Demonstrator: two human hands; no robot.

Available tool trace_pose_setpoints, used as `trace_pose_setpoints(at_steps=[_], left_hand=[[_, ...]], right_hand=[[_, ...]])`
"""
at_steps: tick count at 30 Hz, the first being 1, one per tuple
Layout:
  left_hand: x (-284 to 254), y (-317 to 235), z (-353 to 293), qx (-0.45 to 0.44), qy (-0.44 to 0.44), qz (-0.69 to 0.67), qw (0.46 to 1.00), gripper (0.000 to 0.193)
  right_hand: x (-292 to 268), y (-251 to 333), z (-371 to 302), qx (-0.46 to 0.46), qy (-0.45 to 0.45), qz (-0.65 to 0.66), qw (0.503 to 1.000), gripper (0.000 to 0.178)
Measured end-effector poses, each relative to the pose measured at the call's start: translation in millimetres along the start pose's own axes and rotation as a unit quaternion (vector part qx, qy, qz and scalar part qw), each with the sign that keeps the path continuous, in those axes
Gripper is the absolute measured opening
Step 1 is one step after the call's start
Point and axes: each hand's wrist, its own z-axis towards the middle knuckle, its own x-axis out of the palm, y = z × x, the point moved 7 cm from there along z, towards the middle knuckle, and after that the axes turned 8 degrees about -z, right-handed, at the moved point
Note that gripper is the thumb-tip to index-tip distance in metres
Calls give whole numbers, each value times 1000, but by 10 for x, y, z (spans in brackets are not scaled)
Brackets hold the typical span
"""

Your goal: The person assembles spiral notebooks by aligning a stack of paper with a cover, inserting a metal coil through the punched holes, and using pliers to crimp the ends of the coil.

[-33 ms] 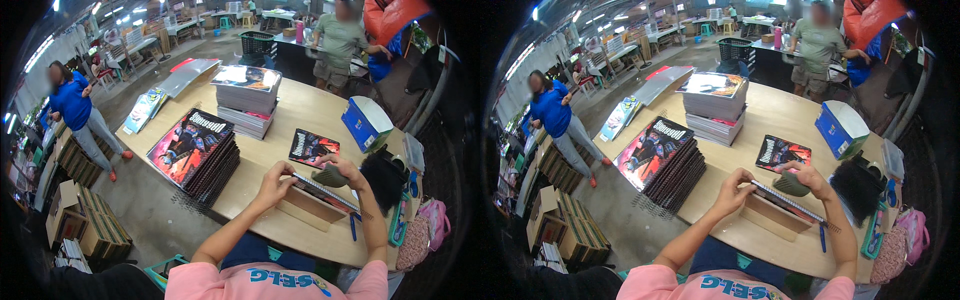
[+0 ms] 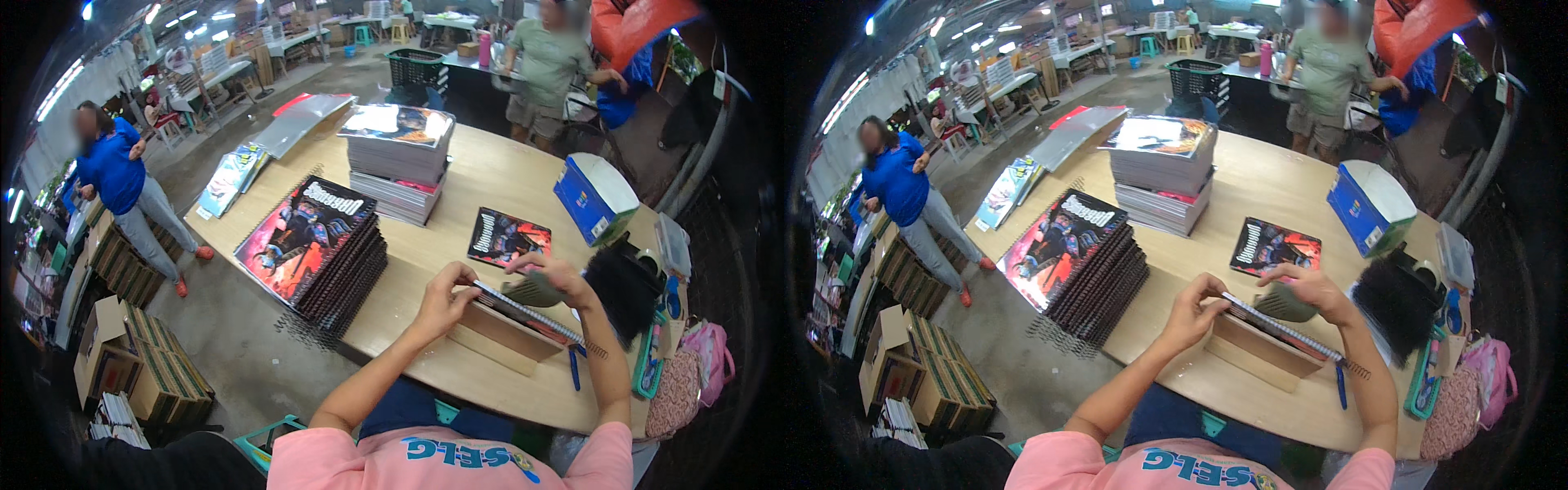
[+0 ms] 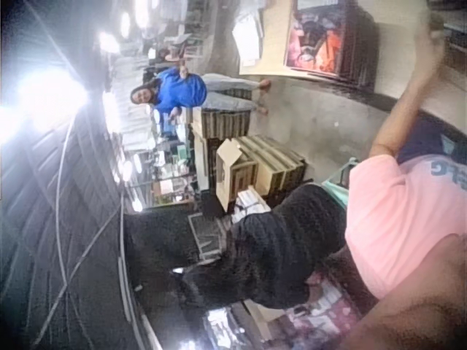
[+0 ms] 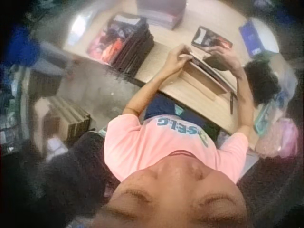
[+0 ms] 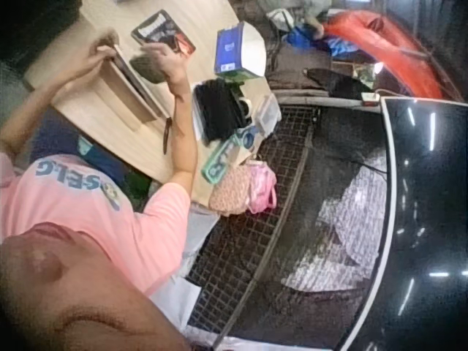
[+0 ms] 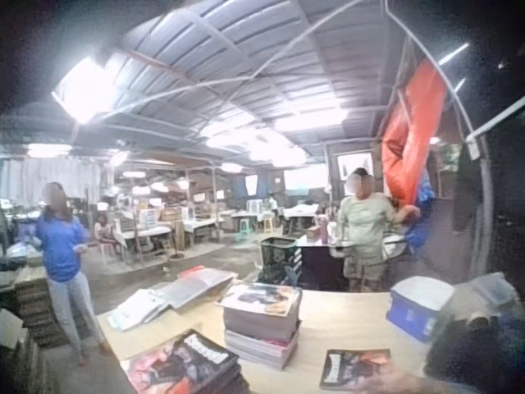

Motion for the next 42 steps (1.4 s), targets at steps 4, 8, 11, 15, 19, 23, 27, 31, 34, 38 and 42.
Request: trace_pose_setpoints(at_steps=[4, 8, 11, 15, 19, 23, 27, 31, 34, 38, 42], left_hand=[[-40, -74, 27, 36, 1, 33, 999, 22], [-41, -136, 50, 27, -2, 44, 999, 24], [-51, -109, 33, 9, -10, 8, 1000, 26], [-86, -84, 29, 8, 1, 23, 1000, 27], [44, 78, 0, 2, 28, -5, 1000, 26], [117, 43, 14, 12, 20, -63, 998, 24], [76, 142, -44, -6, 28, -88, 996, 24], [37, 236, -41, -9, 15, -75, 997, 23], [229, 38, 62, 35, 50, -108, 992, 24], [226, 265, 83, -46, 37, -88, 994, 20], [94, 266, 76, -25, 30, -125, 991, 13]], right_hand=[[-3, -205, 61, 32, 22, -237, 971, 42], [128, -27, 145, -11, 73, -183, 980, 54], [120, -220, 187, 52, 29, -368, 928, 52], [158, -416, 123, 47, -12, -433, 900, 50], [160, -838, -248, 14, -20, -367, 930, 44], [-212, -820, -1261, 86, -254, -368, 890, 50], [57, -1247, -2317, 268, -298, -515, 758, 45], [271, -1061, -2378, 246, -295, -488, 784, 37], [-179, -1464, -2835, 215, -429, -524, 704, 39], [-731, -118, -2246, 86, -494, -523, 689, 37], [-325, 1097, -1027, -98, -259, -560, 781, 42]])
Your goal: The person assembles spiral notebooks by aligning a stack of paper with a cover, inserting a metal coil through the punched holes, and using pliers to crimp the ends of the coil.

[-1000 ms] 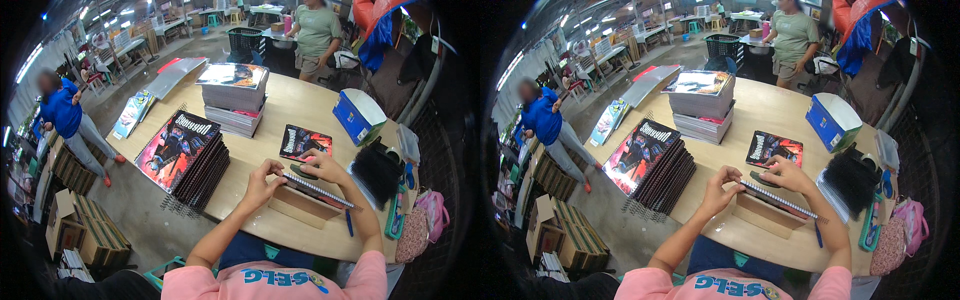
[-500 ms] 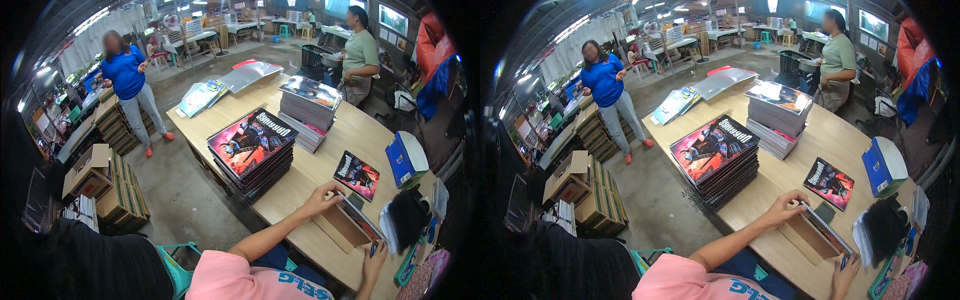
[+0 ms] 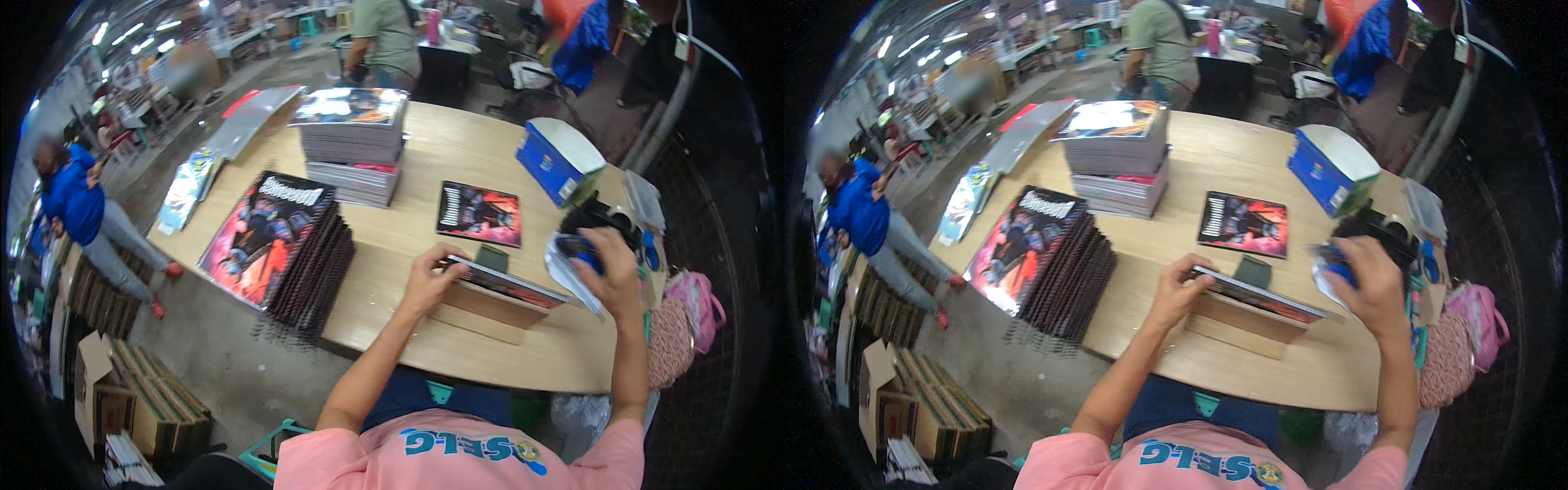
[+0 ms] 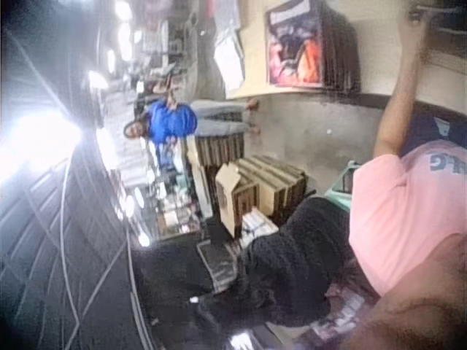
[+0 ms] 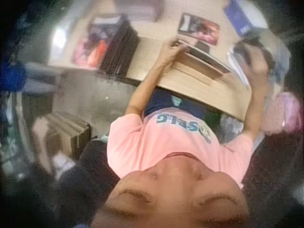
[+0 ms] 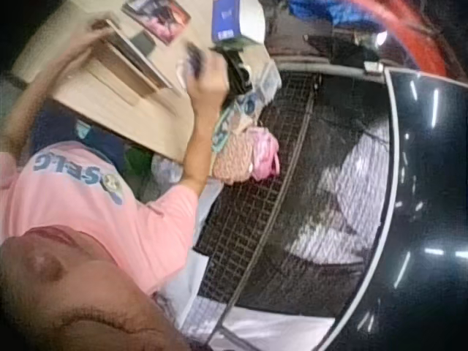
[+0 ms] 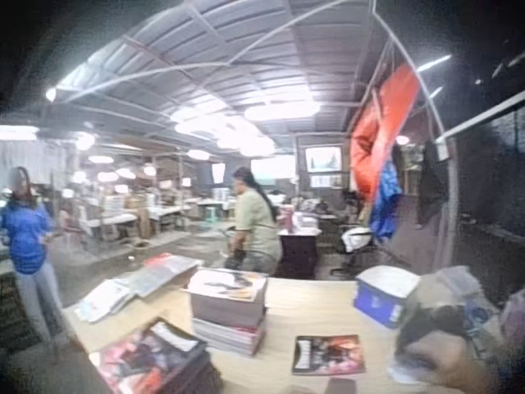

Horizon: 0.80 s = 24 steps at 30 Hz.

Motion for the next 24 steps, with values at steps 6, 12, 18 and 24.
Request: trace_pose_setpoints(at_steps=[6, 12, 18, 24], left_hand=[[139, 17, 28, -17, -13, -73, 997, 10], [125, 5, 34, 27, -4, -83, 996, 13], [36, -52, 6, 49, -39, -27, 998, 16], [99, -161, -49, 82, -95, 19, 992, 17]], right_hand=[[283, 940, 624, -298, -15, -152, 942, 31], [614, 1179, 721, -425, 5, -190, 885, 16], [792, 1111, 674, -381, 110, -191, 898, 21], [872, 684, 549, -42, 279, 108, 953, 32]])
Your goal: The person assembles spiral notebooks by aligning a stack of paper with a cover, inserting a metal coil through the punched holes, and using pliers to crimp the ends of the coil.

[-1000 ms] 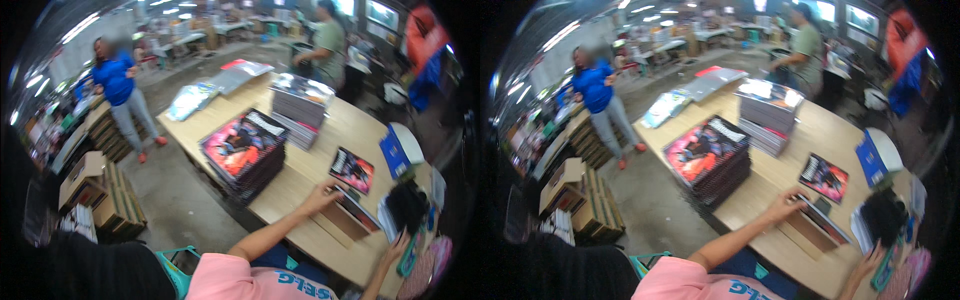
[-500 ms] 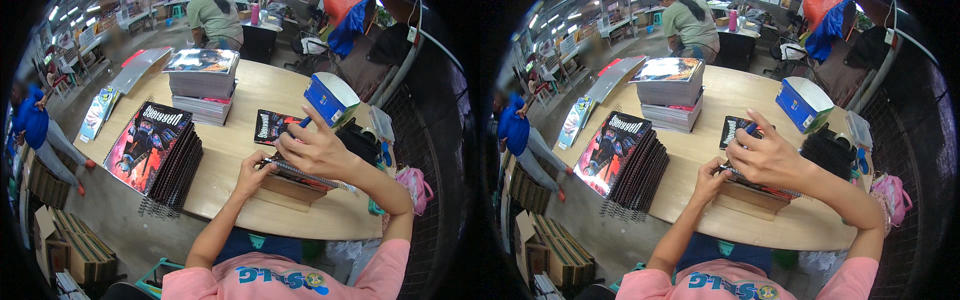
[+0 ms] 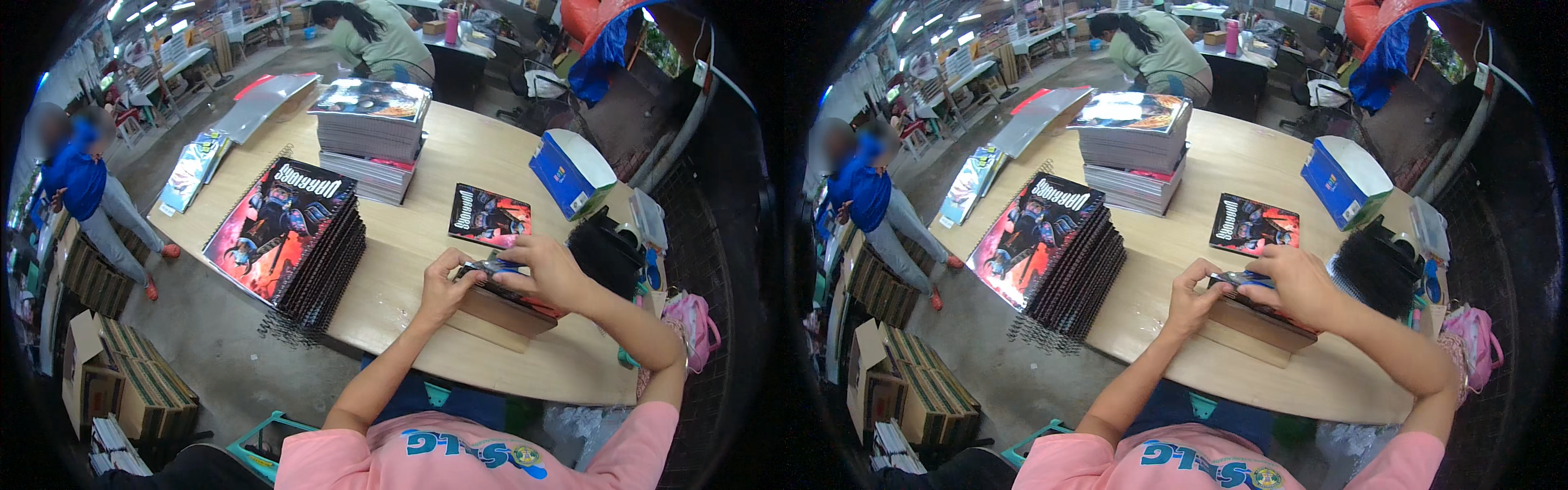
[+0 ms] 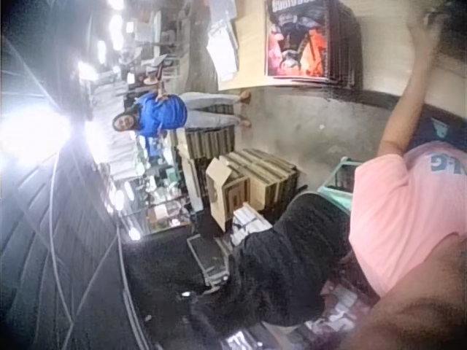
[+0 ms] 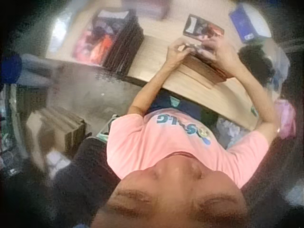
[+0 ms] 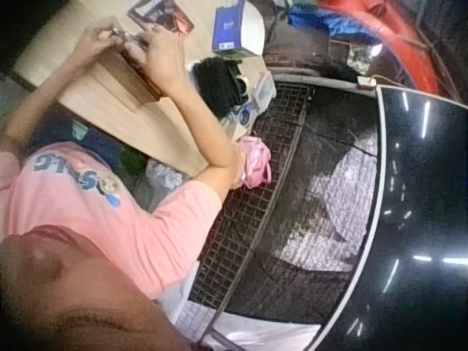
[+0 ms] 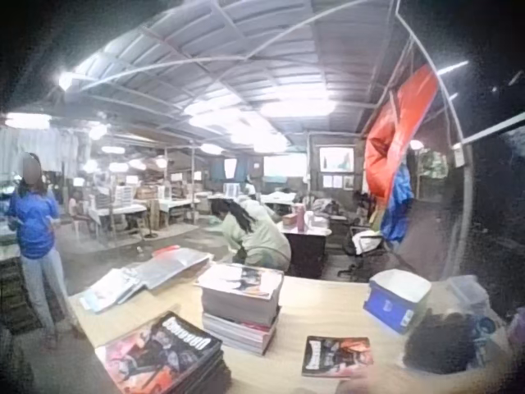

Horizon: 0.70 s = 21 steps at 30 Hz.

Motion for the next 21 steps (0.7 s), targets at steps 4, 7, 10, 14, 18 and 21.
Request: trace_pose_setpoints(at_steps=[4, 7, 10, 14, 18, 21], left_hand=[[-105, -61, -21, 7, 21, 42, 999, 31], [244, -743, -136, 219, 47, 390, 893, 39], [776, -760, -225, 330, 246, 449, 793, 42], [768, -1046, 71, 355, 224, 439, 794, 47], [-77, -2377, 547, 416, -30, 488, 766, 37], [-1093, -2891, 910, 208, -177, 440, 855, 27]], right_hand=[[-464, -181, -450, 50, -217, -68, 972, 32], [-290, -912, -1261, 212, -180, 20, 960, 27], [534, -1332, -1982, 342, -86, 38, 935, 28], [1195, -1286, -2390, 339, -153, -108, 922, 39], [1444, -1318, -2587, 388, -166, -82, 903, 47], [1465, -1312, -2587, 403, -170, -77, 896, 48]])
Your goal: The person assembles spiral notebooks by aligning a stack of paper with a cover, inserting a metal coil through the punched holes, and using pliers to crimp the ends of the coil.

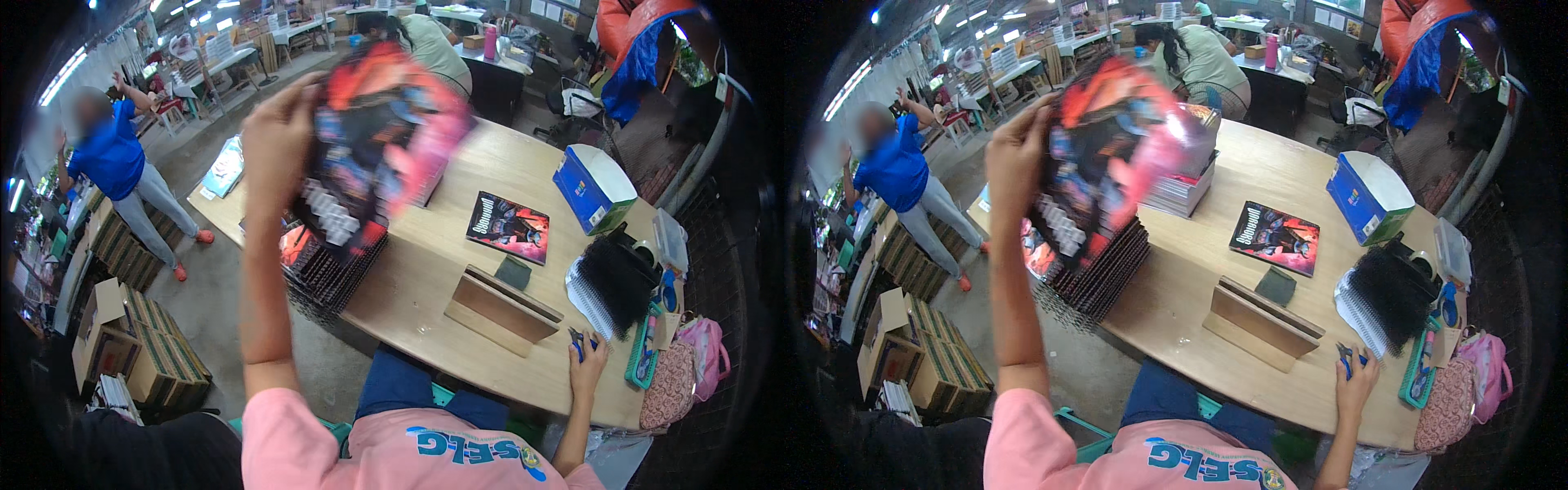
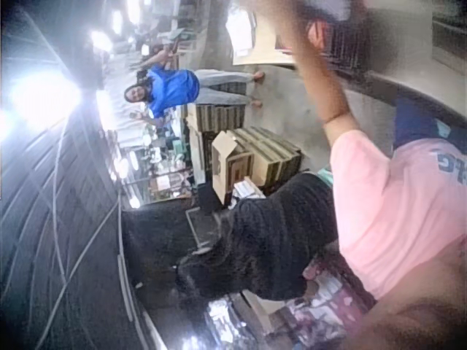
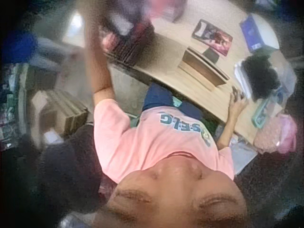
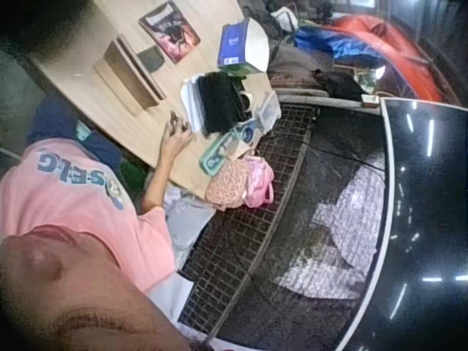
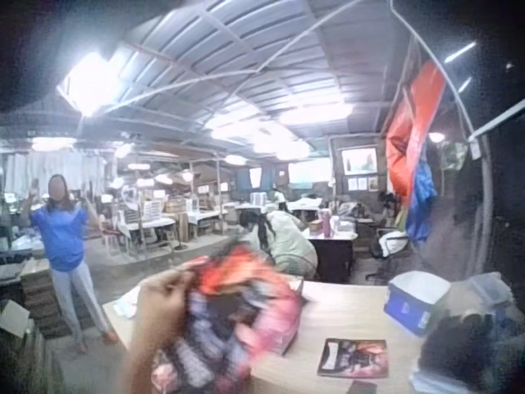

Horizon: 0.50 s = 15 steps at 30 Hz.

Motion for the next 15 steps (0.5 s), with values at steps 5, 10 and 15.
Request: trace_pose_setpoints(at_steps=[5, 10, 15], left_hand=[[-542, 1644, -207, -223, 159, 356, 894, 35], [-548, 1461, -541, -43, 128, 394, 909, 33], [503, -638, -1166, 145, 237, -150, 949, 39]], right_hand=[[15, 82, -5, 19, -3, 12, 1000, 48], [-103, 156, 23, 21, -54, -21, 998, 50], [-612, 791, 184, -55, -88, 238, 966, 56]])
